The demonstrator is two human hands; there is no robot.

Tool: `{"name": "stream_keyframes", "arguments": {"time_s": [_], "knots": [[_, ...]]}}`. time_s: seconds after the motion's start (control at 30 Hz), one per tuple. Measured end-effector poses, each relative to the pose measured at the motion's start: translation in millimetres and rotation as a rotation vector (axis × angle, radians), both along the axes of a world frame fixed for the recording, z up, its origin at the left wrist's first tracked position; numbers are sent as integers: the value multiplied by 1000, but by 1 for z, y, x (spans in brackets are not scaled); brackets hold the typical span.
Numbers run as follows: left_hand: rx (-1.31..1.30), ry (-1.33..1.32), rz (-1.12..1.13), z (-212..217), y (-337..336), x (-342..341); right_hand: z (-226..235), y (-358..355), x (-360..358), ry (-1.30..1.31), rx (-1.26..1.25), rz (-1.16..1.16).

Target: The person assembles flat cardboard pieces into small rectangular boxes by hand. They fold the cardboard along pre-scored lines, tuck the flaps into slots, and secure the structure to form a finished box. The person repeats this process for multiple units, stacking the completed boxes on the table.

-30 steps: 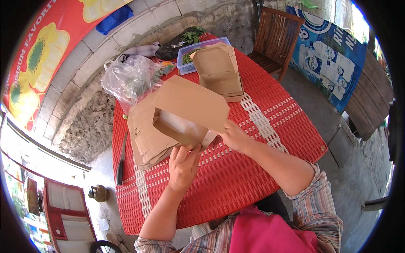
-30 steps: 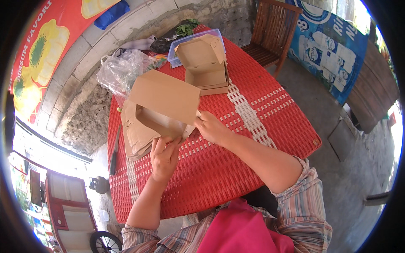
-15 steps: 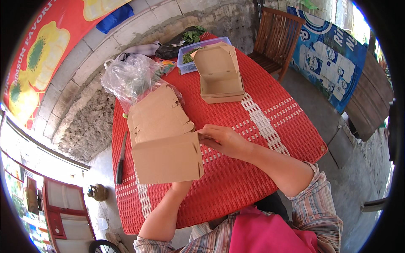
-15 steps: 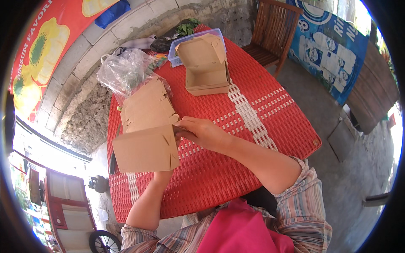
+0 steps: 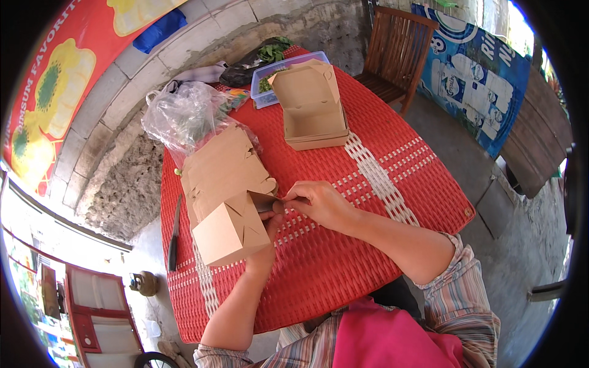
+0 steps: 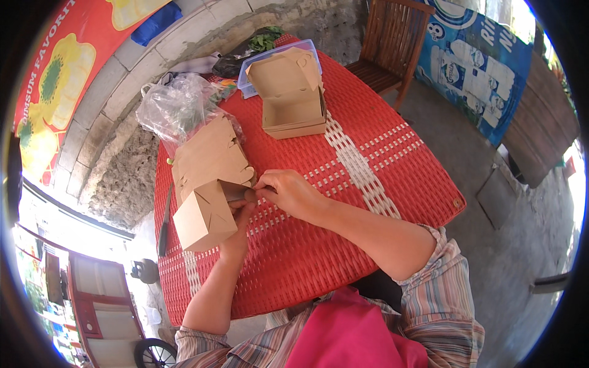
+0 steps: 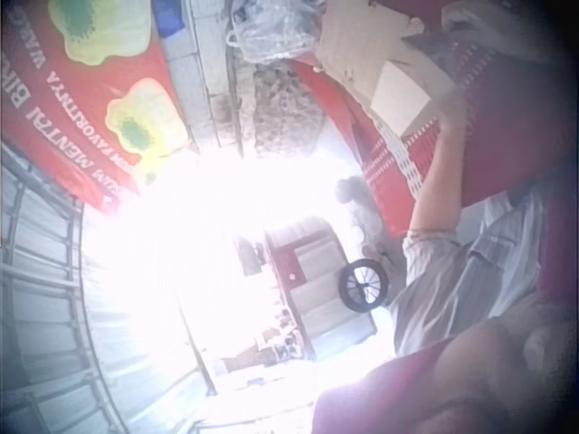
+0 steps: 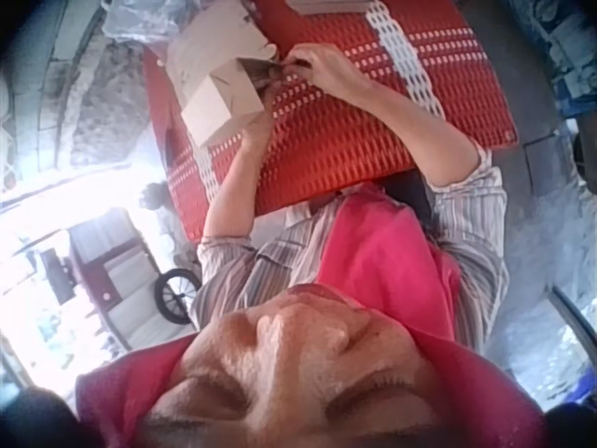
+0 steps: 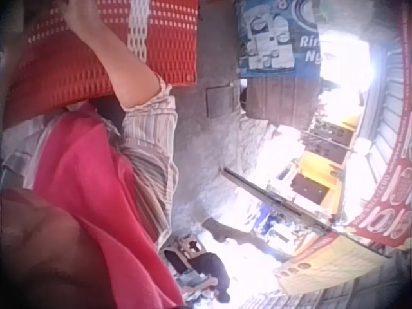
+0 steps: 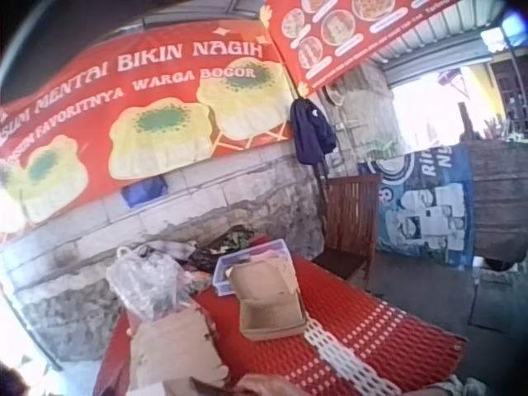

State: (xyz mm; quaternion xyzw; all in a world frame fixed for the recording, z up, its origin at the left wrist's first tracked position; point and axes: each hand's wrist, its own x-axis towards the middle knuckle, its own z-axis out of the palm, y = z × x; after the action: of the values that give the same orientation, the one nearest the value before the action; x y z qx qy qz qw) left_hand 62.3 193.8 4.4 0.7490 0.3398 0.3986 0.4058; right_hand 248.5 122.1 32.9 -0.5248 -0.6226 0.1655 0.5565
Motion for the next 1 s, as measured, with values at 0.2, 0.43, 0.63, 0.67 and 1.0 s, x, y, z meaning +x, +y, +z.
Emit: {"name": "stream_keyframes", "arguments": {"time_s": [0.2, 0.43, 0.63, 0.67, 1.0], "knots": [[6, 55, 1, 3, 3, -2, -2, 1, 2, -16, -28, -1], [19, 94, -56, 1, 8, -4, -3, 1, 5, -114, -5, 3], [-96, -56, -92, 3, 3, 0, -1, -1, 1, -158, 7, 15], [-81, -32, -108, 4, 4, -1, -1, -1, 1, -151, 11, 16], [336, 212, 34, 7, 3, 0, -8, 0, -5, -163, 32, 58]]}}
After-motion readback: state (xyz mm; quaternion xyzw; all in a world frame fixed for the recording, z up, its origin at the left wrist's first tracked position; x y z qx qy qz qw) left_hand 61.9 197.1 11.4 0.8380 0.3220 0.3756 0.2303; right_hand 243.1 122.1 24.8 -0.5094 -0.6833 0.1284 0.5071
